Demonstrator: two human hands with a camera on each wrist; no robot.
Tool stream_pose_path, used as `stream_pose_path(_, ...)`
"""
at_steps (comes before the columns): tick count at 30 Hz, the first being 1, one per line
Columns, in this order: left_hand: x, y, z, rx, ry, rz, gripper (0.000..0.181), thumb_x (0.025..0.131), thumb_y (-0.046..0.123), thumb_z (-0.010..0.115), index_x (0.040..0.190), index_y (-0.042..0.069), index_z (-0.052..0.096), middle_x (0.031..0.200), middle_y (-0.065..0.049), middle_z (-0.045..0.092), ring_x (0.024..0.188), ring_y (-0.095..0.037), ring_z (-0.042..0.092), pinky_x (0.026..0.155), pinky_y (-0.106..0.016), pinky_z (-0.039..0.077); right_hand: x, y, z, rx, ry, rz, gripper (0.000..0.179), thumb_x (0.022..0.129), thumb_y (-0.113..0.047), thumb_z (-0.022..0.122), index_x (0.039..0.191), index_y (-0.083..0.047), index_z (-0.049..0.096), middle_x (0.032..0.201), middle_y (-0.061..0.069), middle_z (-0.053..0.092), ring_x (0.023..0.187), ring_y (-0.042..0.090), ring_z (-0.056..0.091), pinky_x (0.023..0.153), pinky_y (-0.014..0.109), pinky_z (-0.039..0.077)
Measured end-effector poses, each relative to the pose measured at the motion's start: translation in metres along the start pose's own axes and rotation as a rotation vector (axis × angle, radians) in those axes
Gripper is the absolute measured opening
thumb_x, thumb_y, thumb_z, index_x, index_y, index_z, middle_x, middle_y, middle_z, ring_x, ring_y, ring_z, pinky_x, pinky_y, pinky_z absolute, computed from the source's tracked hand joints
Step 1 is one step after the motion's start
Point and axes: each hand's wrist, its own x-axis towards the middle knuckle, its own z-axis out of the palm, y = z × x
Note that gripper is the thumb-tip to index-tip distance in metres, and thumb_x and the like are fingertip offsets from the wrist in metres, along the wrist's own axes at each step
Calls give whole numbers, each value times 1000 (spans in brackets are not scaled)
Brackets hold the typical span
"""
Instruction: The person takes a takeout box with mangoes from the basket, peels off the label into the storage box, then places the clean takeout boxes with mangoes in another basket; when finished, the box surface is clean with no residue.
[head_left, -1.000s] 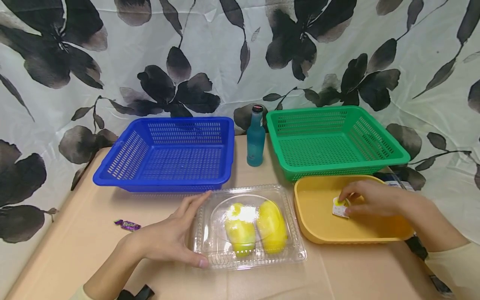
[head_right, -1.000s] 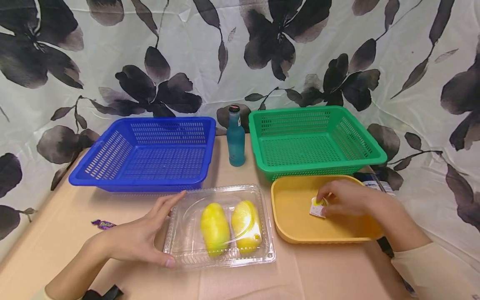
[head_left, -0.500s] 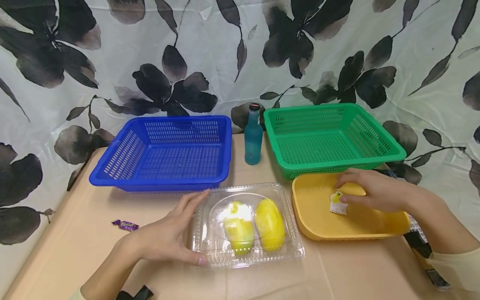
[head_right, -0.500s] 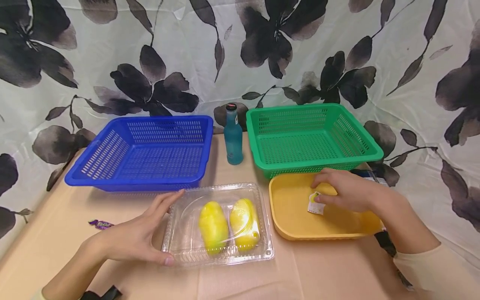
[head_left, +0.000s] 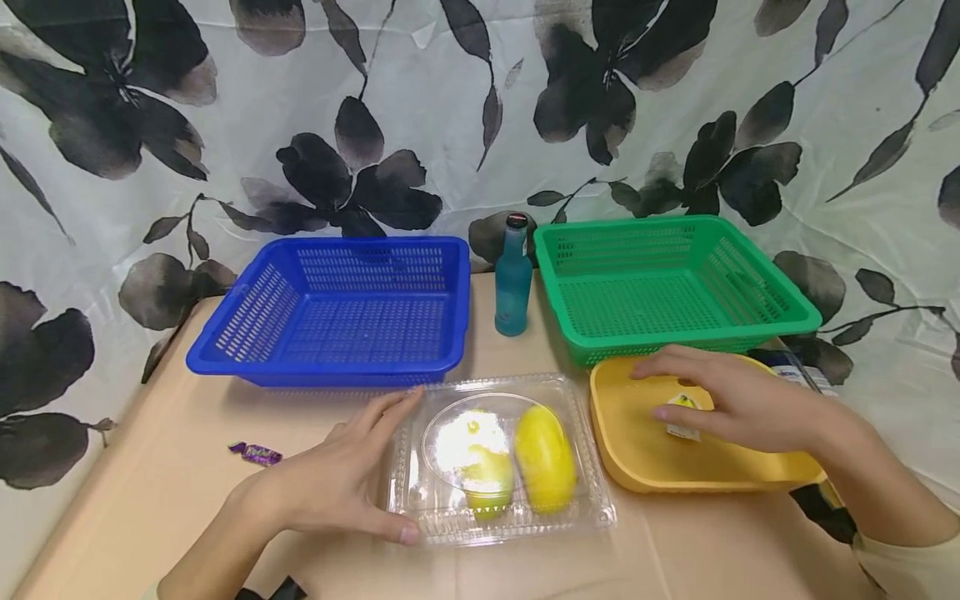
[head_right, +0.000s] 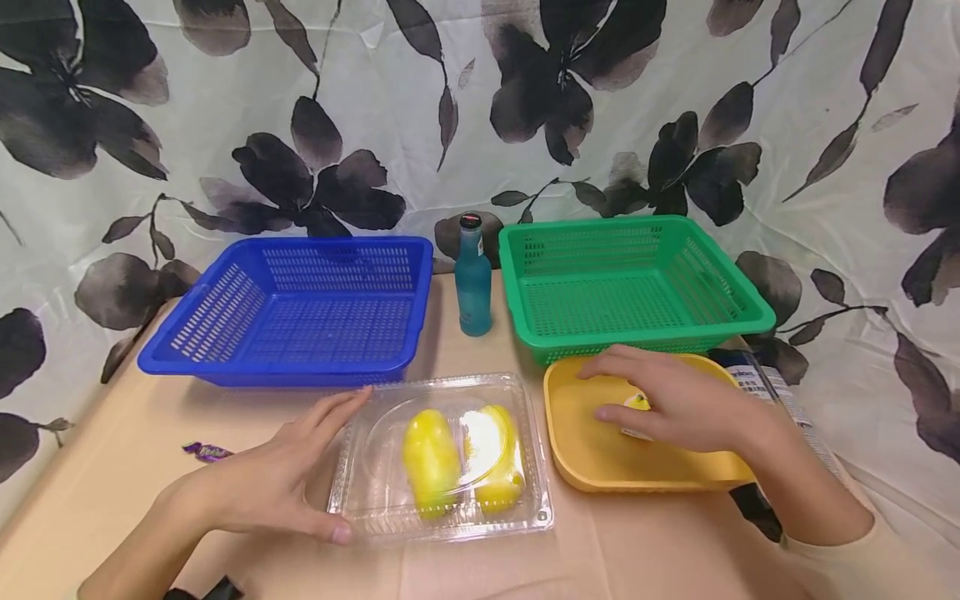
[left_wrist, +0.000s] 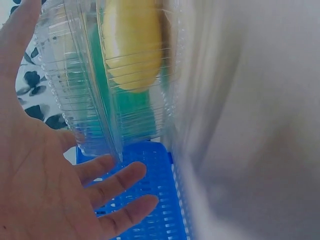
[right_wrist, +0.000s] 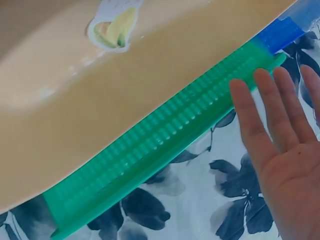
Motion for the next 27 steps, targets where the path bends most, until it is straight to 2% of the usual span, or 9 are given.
stream_pose_path(5,-2,-2,-1,2,5,-18,133,65,84,75,166,31,7,166,-7,22,148,-38,34,109,-70,35,8,-10,3,43,2,-10,48,98,-38,70,144,-33,54,139,-15,57,119,11,60,93,37,58)
stream_pose_path(12,-1,-1,0,-29,-32,-33,131,67,81,77,166,34,5,167,-5,17,148,-40,32,110,-69,35,14,-22,13,91,-34,-33,61,97,-43,71,151,-28,49,148,-11,51,131,15,55,102,45,54)
stream_pose_path(19,1,2,-2,0,-24,-38,128,67,82,76,166,35,9,167,-5,20,151,-38,30,110,-72,31,20,-38,21,160,-97,16,79,91,-55,72,158,-33,38,160,-2,39,141,29,47,103,56,51)
stream_pose_path(23,0,6,-3,51,-12,-42,128,66,87,71,166,35,11,167,-7,23,151,-37,31,109,-73,31,24,-45,27,185,-152,61,86,86,-61,74,159,-38,35,165,2,30,140,35,47,101,58,52)
stream_pose_path(27,-2,8,-4,53,-3,-39,126,67,88,68,166,34,12,167,-8,23,150,-38,33,109,-72,32,30,-51,34,218,-202,95,89,83,-63,76,158,-44,32,169,4,19,140,40,47,101,61,51)
